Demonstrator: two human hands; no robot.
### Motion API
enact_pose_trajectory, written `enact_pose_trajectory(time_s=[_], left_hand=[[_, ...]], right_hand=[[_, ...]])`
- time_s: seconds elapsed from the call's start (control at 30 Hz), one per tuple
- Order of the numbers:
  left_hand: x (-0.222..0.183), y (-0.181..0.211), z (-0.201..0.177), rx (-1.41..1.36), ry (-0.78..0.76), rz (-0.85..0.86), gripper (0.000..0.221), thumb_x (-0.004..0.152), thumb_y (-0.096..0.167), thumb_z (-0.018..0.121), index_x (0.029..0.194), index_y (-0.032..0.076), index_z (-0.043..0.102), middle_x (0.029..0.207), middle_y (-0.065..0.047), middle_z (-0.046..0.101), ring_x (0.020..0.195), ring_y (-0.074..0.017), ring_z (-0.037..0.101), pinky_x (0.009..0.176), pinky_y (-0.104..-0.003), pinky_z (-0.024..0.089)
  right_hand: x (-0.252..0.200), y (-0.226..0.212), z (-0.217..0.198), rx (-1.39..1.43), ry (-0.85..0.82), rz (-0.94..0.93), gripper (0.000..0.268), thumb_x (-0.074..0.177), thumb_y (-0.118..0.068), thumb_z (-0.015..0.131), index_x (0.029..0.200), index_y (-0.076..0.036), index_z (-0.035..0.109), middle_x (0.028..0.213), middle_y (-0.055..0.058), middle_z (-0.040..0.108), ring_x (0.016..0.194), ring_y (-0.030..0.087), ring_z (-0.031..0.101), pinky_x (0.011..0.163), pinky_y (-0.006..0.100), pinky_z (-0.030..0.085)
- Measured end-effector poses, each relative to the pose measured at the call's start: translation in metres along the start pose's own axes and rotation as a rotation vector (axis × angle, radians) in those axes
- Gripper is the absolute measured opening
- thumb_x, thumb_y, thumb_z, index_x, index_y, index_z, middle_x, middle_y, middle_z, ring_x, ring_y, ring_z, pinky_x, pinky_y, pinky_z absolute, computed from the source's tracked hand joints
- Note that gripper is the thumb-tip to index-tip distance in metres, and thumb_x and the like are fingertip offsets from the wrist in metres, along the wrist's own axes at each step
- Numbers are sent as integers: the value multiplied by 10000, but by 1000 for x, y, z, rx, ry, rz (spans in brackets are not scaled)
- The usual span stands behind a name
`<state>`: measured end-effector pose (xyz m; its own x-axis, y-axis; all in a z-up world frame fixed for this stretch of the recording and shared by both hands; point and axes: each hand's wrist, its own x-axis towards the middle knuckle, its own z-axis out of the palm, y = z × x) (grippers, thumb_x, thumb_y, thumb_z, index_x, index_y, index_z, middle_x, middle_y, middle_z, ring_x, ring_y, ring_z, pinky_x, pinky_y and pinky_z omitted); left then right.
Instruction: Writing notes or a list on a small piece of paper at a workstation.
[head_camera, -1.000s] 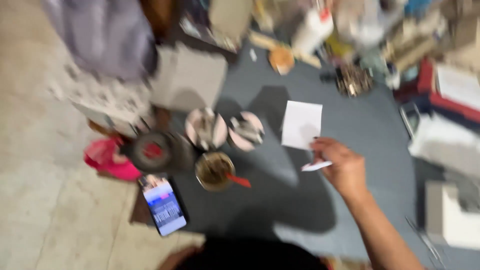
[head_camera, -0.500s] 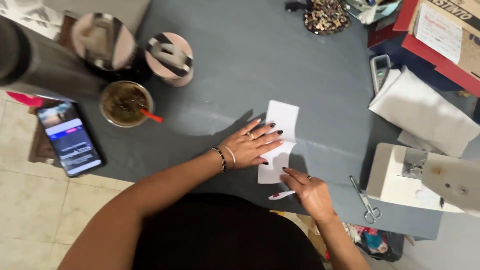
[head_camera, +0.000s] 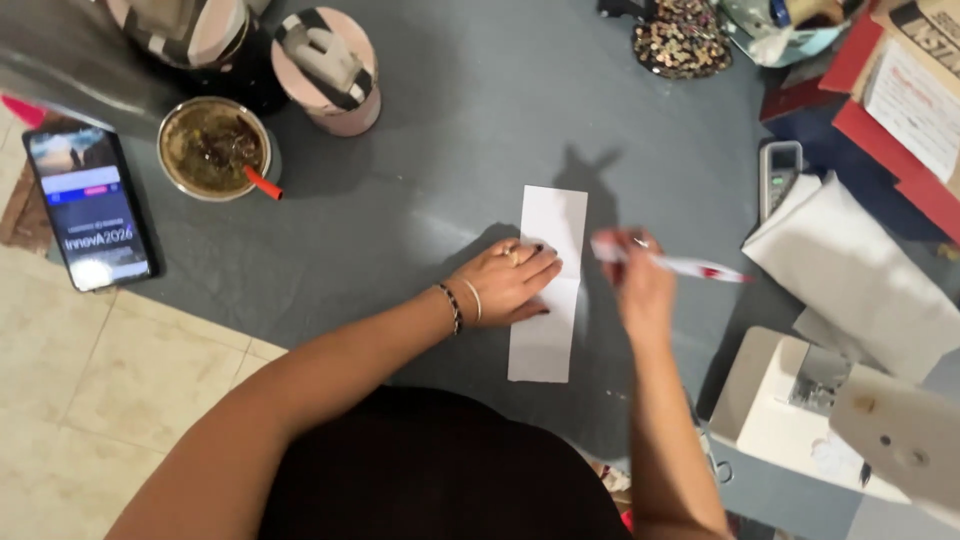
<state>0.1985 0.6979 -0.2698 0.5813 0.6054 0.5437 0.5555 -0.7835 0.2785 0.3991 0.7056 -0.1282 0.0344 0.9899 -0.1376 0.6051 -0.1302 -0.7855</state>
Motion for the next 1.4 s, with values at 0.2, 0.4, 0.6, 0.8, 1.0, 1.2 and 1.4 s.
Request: enact_pose_trajectory(time_s=[0.2,0.4,0.6,0.8,1.0,1.2,1.4], left_hand=[[18,-13,-20,-14,-4,-41,580,910,625,574,1268,172,628,1324,-90,583,1274,-327,489,1101,-523,338],[18,-8,-23,-10,-132,-182,656,815,675,623,1306,242,574,1408,-101,517,1444,-426,351,1223,-659,180],[18,-7,-19,37,-45,-163,662,777,663,645,1281,238,578,1376,-92,521,1402,-440,395,1187,-677,240],[18,-6,-19,40,-9,-162,627,788,640,647,1257,229,583,1358,-98,526,1385,-447,412,1182,-677,252],[18,-7,-20,47,-9,-160,652,781,635,651,1286,229,573,1351,-97,529,1380,-447,423,1179,-676,266],[19,-6,-24,48,-19,-159,642,791,632,640,1280,223,568,1362,-91,525,1393,-447,412,1183,-674,260],[18,-7,-20,43,-25,-166,651,788,634,640,1286,220,569,1392,-89,520,1405,-450,403,1186,-679,254]], right_hand=[[69,18,70,307,16,-203,143,991,-109,734,1109,-30,723,782,91,703,690,123,651,660,262,570],[72,13,77,194,-30,-214,161,955,-159,784,1051,-45,721,775,82,706,708,128,626,663,284,533],[74,21,81,152,-21,-235,166,964,-169,798,1031,-31,736,767,110,715,734,128,618,654,298,522],[76,31,82,177,-40,-229,144,966,-150,794,1023,-36,727,766,116,711,733,143,620,684,311,533],[79,40,82,198,-27,-228,135,964,-143,791,1023,-41,725,753,113,701,729,148,628,688,312,531],[77,34,84,149,25,-257,123,966,-145,799,1019,-51,739,755,124,701,720,166,625,677,326,528],[74,35,83,136,69,-231,115,964,-148,795,1015,-62,739,751,108,688,712,150,613,679,310,525]])
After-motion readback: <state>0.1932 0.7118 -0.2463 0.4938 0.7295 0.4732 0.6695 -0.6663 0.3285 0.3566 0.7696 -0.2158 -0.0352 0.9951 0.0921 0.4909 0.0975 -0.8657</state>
